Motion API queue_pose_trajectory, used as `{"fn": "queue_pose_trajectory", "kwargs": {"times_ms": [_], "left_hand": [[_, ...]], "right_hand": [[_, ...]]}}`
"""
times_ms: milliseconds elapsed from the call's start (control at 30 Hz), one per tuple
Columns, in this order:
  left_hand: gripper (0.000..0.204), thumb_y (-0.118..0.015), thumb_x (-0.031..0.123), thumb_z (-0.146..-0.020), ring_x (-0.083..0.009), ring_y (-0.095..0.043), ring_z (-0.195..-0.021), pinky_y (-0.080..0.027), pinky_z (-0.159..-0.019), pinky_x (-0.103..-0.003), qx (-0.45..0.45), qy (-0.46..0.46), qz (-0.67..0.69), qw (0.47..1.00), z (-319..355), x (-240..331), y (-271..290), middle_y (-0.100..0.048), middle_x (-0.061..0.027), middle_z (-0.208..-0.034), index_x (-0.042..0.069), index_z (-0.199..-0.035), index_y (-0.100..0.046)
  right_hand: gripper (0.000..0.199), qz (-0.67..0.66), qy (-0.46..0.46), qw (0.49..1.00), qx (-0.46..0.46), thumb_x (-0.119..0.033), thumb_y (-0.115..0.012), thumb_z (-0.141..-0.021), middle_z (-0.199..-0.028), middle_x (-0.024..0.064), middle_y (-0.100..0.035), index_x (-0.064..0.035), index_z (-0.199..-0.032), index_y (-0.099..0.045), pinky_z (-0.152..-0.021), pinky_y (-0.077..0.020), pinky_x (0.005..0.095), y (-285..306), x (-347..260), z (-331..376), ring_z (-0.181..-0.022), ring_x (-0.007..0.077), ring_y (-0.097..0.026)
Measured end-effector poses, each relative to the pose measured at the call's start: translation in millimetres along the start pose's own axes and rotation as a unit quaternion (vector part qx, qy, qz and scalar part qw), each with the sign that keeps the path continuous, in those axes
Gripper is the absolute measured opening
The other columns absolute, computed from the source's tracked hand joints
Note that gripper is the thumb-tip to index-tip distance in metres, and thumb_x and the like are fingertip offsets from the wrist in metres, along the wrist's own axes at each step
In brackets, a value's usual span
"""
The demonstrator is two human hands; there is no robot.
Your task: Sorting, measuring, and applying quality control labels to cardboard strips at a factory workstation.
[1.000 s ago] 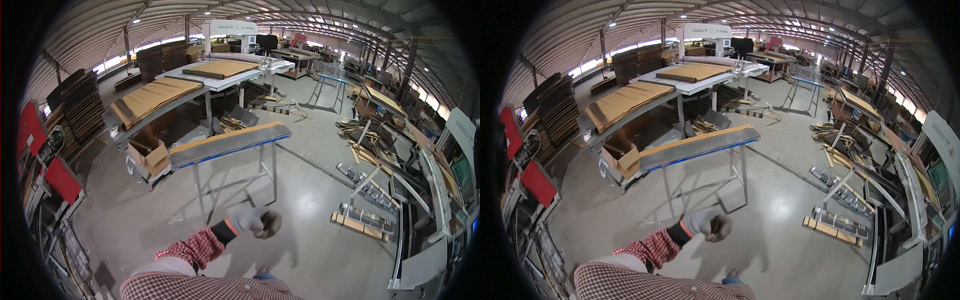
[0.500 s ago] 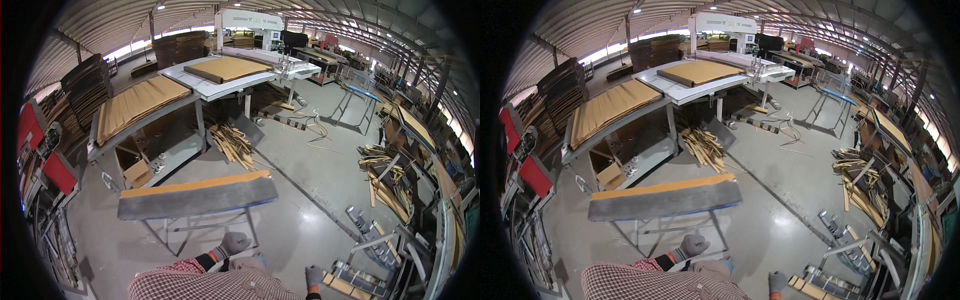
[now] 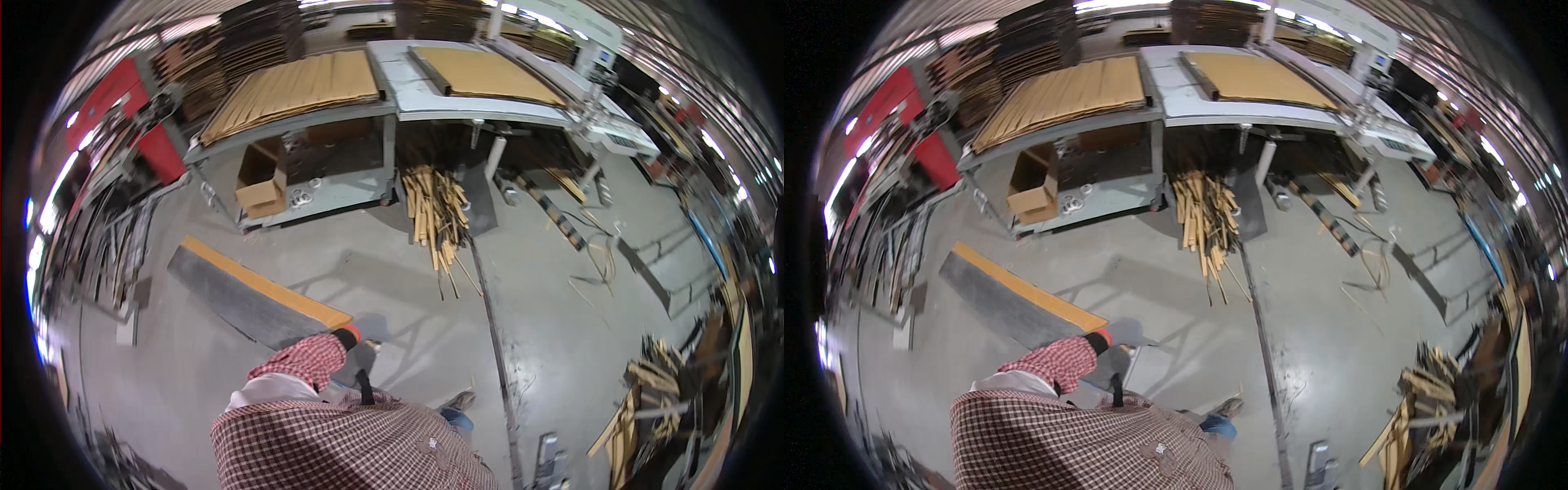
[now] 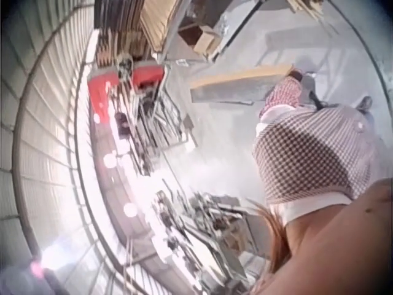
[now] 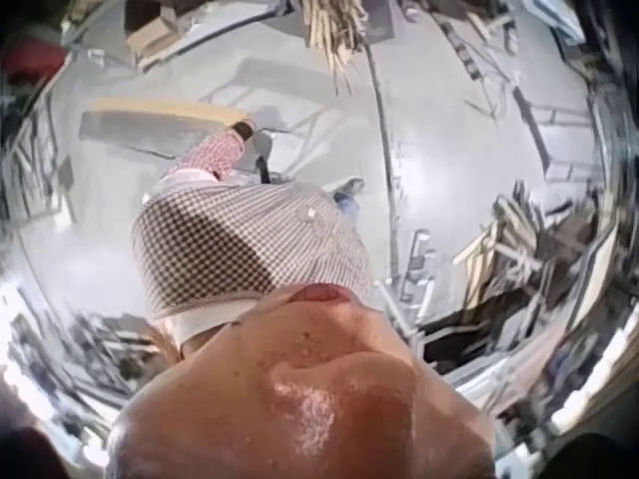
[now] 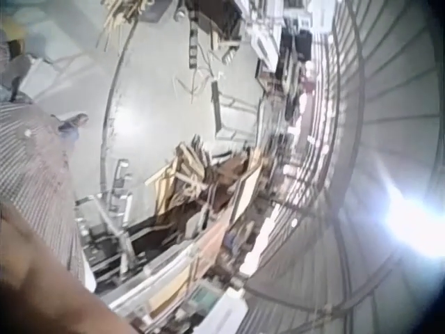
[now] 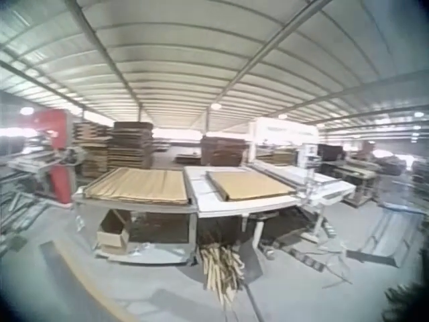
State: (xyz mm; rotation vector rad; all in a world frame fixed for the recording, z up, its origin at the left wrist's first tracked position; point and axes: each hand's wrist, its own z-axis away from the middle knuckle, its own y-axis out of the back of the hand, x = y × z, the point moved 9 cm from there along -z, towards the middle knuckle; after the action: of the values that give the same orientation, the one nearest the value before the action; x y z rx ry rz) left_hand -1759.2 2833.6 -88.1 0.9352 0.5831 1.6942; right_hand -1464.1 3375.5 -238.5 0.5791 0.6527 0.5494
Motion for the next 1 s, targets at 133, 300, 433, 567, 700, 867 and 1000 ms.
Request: {"fn": "queue_pose_trajectory", "kwargs": {"times_ms": [133,300,433,567,700,867,1000], "left_hand": [[0.041,-0.056,0.044,-0.077,-0.0313,-0.064,-0.086,-0.049,-0.078,-0.044,0.093,0.016,0.021,0.995,19,-65,-89,-0.068,-0.0146,-0.093,0.009,-0.093,-0.069],[0.048,-0.051,0.047,-0.084,-0.0325,-0.061,-0.097,-0.047,-0.082,-0.044,-0.083,0.087,0.077,0.99,34,-85,-240,-0.064,-0.015,-0.109,0.01,-0.114,-0.061],[0.045,-0.052,0.041,-0.085,-0.0328,-0.06,-0.099,-0.047,-0.084,-0.043,-0.086,0.142,0.081,0.983,28,-68,-172,-0.063,-0.0162,-0.11,0.008,-0.114,-0.061],[0.042,-0.052,0.036,-0.086,-0.0332,-0.06,-0.101,-0.047,-0.086,-0.042,-0.05,0.039,-0.004,0.998,-98,-8,-66,-0.063,-0.0173,-0.112,0.005,-0.114,-0.062],[0.038,-0.056,0.029,-0.086,-0.0338,-0.058,-0.105,-0.046,-0.088,-0.041,0.041,-0.128,-0.002,0.991,-279,251,197,-0.061,-0.0181,-0.114,0.004,-0.113,-0.062],[0.039,-0.063,0.002,-0.075,-0.0264,-0.057,-0.102,-0.044,-0.091,-0.035,0.336,-0.566,0.075,0.749,-188,586,520,-0.06,-0.0138,-0.109,-0.001,-0.113,-0.058],[0.07,-0.069,0.02,-0.072,-0.0325,-0.051,-0.116,-0.037,-0.103,-0.039,0.352,-0.771,0.178,0.5,-98,732,616,-0.05,-0.0268,-0.125,-0.014,-0.127,-0.043]], "right_hand": [[0.019,-0.034,0.036,0.994,-0.096,-0.027,-0.061,-0.078,-0.068,0.0123,-0.063,-0.0093,-0.083,-0.068,-0.057,-0.0502,0.0415,94,-12,-158,-0.059,0.0258,-0.061],[0.014,-0.263,0.114,0.946,-0.15,-0.022,-0.064,-0.079,-0.068,0.009,-0.062,-0.0092,-0.084,-0.066,-0.056,-0.0501,0.0403,234,-13,-455,-0.061,0.0229,-0.061],[0.017,0.342,0.467,0.805,0.132,-0.022,-0.059,-0.084,-0.063,0.0111,-0.057,-0.0068,-0.08,-0.065,-0.054,-0.0462,0.0385,229,-321,-445,-0.056,0.0222,-0.055],[0.038,-0.095,0.201,0.947,-0.232,-0.03,-0.059,-0.082,-0.084,0.0091,-0.065,-0.0029,-0.108,-0.062,-0.065,-0.0473,0.033,218,-513,-344,-0.072,0.0152,-0.057],[0.045,0.064,0.275,0.955,-0.096,-0.039,-0.059,-0.079,-0.102,0.0193,-0.066,-0.0077,-0.111,-0.063,-0.081,-0.0475,0.0415,235,-469,-378,-0.092,0.0354,-0.062],[0.039,-0.052,0.162,0.984,-0.051,-0.032,-0.059,-0.083,-0.101,0.0158,-0.067,-0.0035,-0.109,-0.064,-0.072,-0.0498,0.0358,291,-302,-377,-0.084,0.0232,-0.064],[0.029,-0.084,-0.162,0.981,0.06,-0.029,-0.058,-0.081,-0.089,0.0174,-0.068,-0.0058,-0.095,-0.069,-0.071,-0.0512,0.0438,292,-82,-358,-0.081,0.0344,-0.066]]}}
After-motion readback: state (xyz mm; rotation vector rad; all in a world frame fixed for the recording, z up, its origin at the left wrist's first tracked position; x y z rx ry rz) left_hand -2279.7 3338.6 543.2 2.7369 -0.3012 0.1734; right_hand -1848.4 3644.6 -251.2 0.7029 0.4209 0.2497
